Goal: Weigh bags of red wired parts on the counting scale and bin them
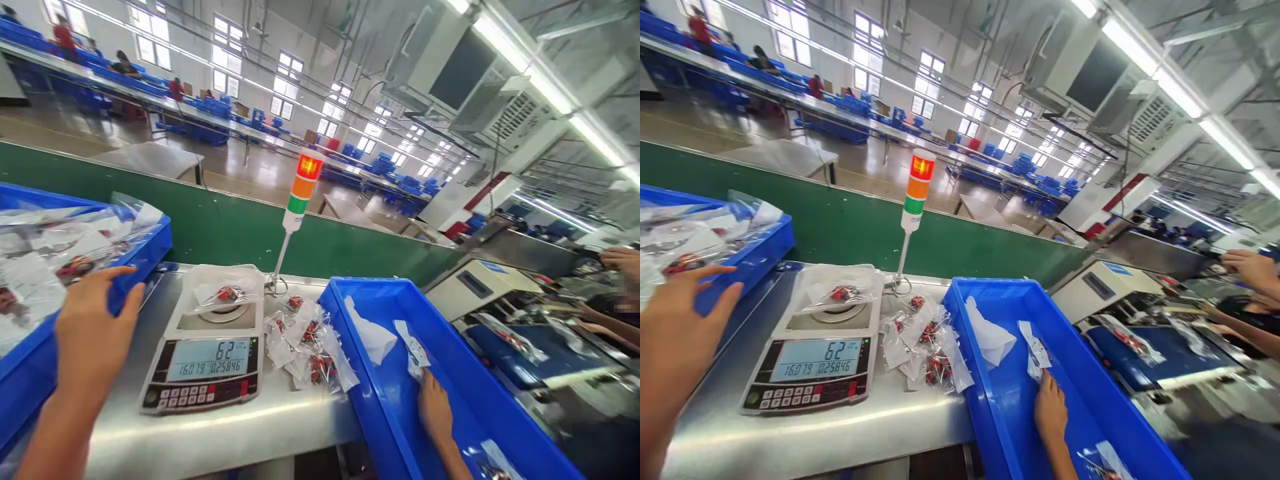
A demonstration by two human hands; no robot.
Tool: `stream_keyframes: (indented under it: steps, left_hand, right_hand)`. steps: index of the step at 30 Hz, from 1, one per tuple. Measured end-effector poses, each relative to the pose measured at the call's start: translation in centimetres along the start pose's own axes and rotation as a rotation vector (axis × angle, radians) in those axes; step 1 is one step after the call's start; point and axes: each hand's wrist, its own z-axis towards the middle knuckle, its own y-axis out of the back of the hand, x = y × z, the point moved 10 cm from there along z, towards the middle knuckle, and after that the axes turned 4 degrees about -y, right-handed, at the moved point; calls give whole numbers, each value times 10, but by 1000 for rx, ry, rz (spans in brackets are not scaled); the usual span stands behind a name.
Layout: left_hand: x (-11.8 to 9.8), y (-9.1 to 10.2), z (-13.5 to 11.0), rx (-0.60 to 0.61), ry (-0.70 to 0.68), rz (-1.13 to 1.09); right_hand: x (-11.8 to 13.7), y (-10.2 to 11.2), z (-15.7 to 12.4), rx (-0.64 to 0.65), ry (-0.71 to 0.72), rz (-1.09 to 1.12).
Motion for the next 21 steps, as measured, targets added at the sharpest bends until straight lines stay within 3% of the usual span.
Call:
stream_keyframes:
  steps: [4,6,9,12,14,16,18,21]
  left_hand:
    - [-42,-36,-3,155,-123,-136]
    - [-61,-61,-7,279,-181,-200]
    - [-65,-94,-16,436,-146,-186]
    - [-55,-114,-20,482,-77,-133]
    - [-51,-122,-19,477,-61,-126]
    - [-50,-126,-17,464,-57,-133]
    - [-52,-120,-11,421,-51,-146]
    - [-45,-88,4,300,-23,-153]
  right_hand:
    - [-4,-13,-14,110,106,-60]
    - [-11,-9,-22,182,70,-56]
    - [-18,32,-34,141,-81,1]
    - [-4,90,-47,12,-196,54]
    - [26,122,-56,-71,-194,130]
    - [73,142,-65,-149,-114,254]
    - [138,149,-75,-175,51,412]
    - [262,138,-96,-78,433,602]
